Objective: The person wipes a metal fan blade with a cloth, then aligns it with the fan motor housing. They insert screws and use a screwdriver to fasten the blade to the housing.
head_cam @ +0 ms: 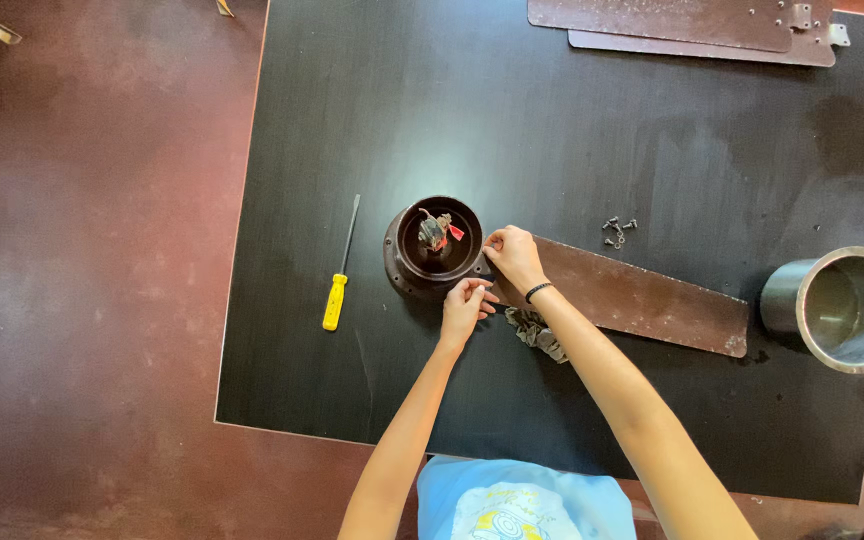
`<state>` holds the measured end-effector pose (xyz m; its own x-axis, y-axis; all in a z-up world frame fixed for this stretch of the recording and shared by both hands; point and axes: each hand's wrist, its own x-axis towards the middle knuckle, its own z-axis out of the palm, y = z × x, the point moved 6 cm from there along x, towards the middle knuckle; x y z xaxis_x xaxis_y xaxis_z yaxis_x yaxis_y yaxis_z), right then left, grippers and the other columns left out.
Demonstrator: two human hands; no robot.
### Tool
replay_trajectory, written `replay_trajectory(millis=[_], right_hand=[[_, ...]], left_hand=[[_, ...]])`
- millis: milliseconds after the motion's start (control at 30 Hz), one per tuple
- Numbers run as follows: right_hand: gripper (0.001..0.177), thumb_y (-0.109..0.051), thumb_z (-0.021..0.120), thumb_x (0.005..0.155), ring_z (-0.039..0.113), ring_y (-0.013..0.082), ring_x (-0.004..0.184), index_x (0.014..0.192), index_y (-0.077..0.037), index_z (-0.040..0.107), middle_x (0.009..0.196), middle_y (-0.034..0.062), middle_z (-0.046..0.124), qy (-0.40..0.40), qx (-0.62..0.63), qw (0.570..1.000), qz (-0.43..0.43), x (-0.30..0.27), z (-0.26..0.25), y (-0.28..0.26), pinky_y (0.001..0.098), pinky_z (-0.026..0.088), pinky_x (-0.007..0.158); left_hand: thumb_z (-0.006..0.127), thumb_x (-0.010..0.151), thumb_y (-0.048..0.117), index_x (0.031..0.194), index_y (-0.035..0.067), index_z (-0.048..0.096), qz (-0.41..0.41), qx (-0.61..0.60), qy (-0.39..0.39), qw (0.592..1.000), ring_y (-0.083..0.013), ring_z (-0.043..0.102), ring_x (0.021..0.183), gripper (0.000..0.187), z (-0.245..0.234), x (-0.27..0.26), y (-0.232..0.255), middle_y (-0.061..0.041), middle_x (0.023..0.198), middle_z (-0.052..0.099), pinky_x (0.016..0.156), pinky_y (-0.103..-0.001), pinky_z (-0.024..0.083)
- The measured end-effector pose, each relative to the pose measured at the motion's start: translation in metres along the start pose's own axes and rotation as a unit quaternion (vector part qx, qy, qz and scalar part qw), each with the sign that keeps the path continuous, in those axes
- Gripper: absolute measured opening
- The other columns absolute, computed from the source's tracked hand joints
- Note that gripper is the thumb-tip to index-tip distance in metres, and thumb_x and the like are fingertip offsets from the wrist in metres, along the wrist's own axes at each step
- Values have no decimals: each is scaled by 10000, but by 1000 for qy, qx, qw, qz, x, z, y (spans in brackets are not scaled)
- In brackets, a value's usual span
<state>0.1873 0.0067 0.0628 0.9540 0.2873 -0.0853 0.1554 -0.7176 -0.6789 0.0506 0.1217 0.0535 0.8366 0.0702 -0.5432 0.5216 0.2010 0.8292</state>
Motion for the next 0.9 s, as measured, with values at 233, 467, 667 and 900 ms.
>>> replay_trajectory(millis=[233, 467, 667, 900], right_hand=[[168, -197, 811, 792, 664, 289, 751, 874, -53, 787, 811, 128, 680, -1, -2, 1000, 11, 1, -2, -1, 403, 550, 736], [148, -180, 797, 805, 678, 283, 755, 894, -62, 787, 818, 127, 683, 10, 28, 999, 19, -4, -34, 0, 391, 555, 735], [225, -111, 711, 896, 666, 309, 883, 1111, -84, 767, 983, 123, 643, -42, -7, 987, -157, -29, -48, -45, 412, 550, 790], [201, -129, 687, 918, 653, 306, 934, 1097, -106, 776, 1013, 115, 638, -40, -22, 986, -158, -33, -38, -45, 408, 552, 806]], left_hand=[[513, 1060, 169, 1147, 52, 667, 10, -28, -3, 1000, -80, 694, 718, 212, -4, 4, -10, -44, 920, 767, 636, -223, 532], [520, 1062, 171, 1141, 44, 677, 13, -13, -14, 1000, -75, 689, 720, 217, 11, 11, -4, -44, 915, 768, 645, -219, 532], [526, 1054, 176, 1141, 41, 672, 12, -1, -24, 1000, -85, 699, 709, 216, 27, 14, -7, -55, 905, 778, 622, -228, 528], [529, 1048, 167, 1150, 22, 676, 2, 4, -12, 1000, -92, 701, 712, 230, 21, 10, -5, -66, 898, 777, 625, -233, 534]])
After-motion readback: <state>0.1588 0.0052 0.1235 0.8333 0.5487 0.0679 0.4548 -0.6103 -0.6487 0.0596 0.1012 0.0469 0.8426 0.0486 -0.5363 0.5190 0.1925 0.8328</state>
